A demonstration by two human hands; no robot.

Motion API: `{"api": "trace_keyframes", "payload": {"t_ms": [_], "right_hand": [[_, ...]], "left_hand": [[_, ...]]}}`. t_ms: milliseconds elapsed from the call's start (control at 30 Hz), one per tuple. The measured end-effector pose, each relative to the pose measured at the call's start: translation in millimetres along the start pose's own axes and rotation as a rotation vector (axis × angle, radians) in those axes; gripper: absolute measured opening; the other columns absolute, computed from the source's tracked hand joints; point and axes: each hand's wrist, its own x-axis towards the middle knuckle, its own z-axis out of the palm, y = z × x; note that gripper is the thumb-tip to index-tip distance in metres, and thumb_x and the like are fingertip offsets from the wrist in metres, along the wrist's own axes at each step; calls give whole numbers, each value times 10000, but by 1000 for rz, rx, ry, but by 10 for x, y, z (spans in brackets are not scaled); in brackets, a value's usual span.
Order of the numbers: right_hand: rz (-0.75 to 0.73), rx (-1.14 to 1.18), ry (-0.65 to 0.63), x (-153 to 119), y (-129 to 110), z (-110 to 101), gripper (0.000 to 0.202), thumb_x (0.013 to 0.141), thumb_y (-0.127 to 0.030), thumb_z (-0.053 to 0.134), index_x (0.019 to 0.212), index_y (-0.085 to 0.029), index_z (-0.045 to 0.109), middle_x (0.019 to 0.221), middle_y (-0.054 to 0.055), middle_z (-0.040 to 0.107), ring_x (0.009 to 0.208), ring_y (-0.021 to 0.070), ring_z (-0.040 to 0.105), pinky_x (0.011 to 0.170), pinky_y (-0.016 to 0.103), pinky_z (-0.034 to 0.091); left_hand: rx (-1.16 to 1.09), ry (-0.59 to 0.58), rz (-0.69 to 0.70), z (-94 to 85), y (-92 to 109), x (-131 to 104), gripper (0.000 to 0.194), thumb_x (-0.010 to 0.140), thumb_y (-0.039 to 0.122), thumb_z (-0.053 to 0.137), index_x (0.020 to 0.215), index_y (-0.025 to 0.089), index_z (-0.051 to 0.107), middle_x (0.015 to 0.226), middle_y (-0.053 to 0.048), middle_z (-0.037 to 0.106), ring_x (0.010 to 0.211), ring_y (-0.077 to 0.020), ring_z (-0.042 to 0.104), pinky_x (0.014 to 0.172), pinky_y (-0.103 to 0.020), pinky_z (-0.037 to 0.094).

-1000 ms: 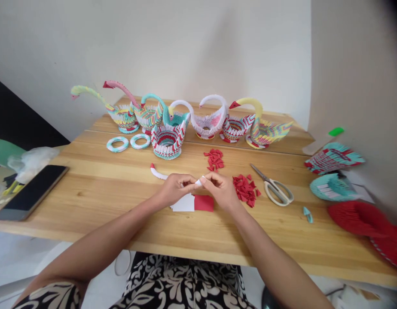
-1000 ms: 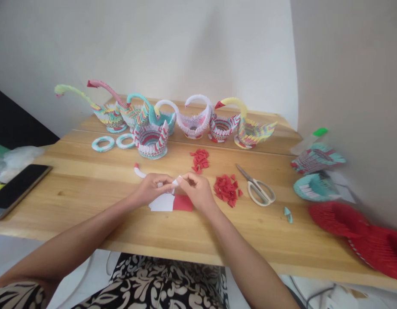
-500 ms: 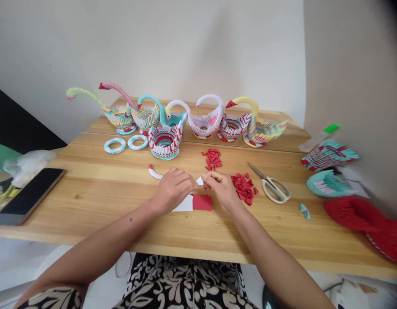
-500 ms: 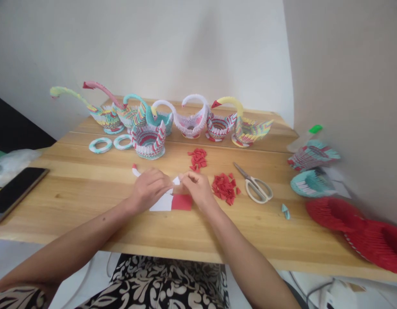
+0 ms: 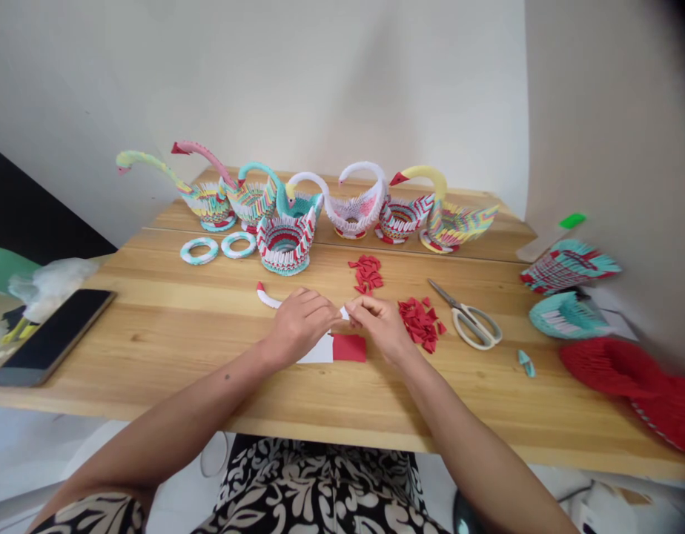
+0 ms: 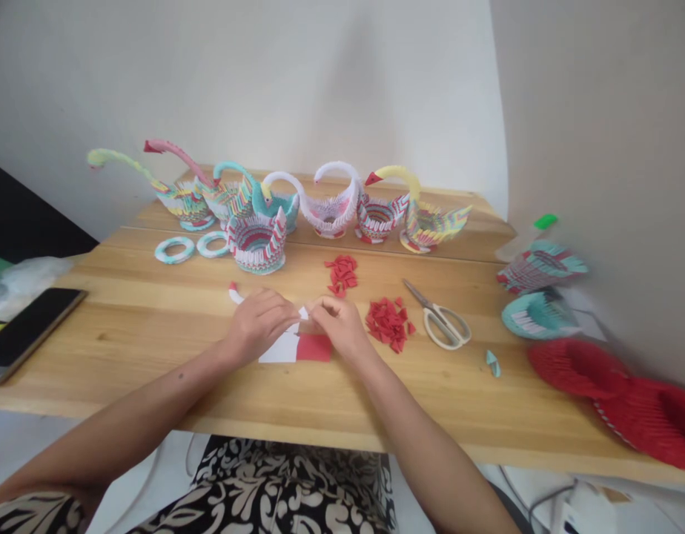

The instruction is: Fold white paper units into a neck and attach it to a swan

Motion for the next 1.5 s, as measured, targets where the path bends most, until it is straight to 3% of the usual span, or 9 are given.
{"api": "trace_keyframes", "payload": {"t_ms": [167, 400, 633, 767, 900, 1167, 1500], "right_hand": [[-65, -175, 24, -5, -14, -13, 290, 844, -398, 556, 655, -186, 612, 580, -24, 510, 565, 115, 422, 550, 252, 316], [-189, -348, 49, -24, -61, 0, 292, 865, -386, 523, 670, -196, 630, 588, -17, 508, 569, 126, 425, 555, 258, 319], [-107, -265, 13, 2, 15, -37, 346, 872, -454, 515, 665, -197, 618, 587, -17, 517, 573, 133, 453, 561, 259, 335], [-83, -150, -42, 49, 65, -102, 437, 885, -537, 459, 686, -191, 637, 656, 15, 592, 651, 158, 533, 632, 274, 398], [-52, -123, -100, 61, 47, -94, 311, 812, -492, 593, 838, -193, 677, 722, 3, 620, 671, 150, 536, 636, 260, 403], [-87, -214, -43, 14, -19, -17, 230, 822, -383, 575, 731, -180, 632, 666, -11, 569, 615, 126, 476, 584, 245, 355], [2, -32, 12, 50, 103, -23, 276, 814, -450, 600, 726, -189, 620, 634, -27, 551, 600, 121, 475, 588, 243, 365]], "left_hand": [[-133, -33, -178, 14, 6, 10, 207, 914, 255, 510, 766, 162, 622, 706, -36, 638, 688, -152, 544, 656, -281, 362], [-481, -102, -592, 32, 38, 43, 130, 823, 264, 583, 766, 154, 624, 671, -5, 629, 618, -119, 548, 594, -220, 399], [-713, -168, -768, 21, 43, 62, 232, 801, 325, 558, 664, 138, 577, 594, 9, 579, 554, -98, 468, 532, -210, 352], [-776, -111, -828, 45, 0, 32, 235, 782, 346, 572, 670, 140, 565, 571, 25, 525, 532, -87, 423, 504, -205, 328], [-785, -85, -842, 54, -20, 21, 244, 780, 356, 579, 669, 139, 564, 560, 30, 510, 522, -84, 409, 487, -198, 316], [-678, -140, -705, -4, 67, 72, 181, 784, 279, 578, 673, 140, 613, 627, -6, 629, 590, -113, 522, 560, -211, 390], [-734, -146, -780, 24, 2, 41, 183, 767, 303, 589, 685, 140, 601, 622, 1, 607, 588, -113, 513, 570, -217, 391]]}}
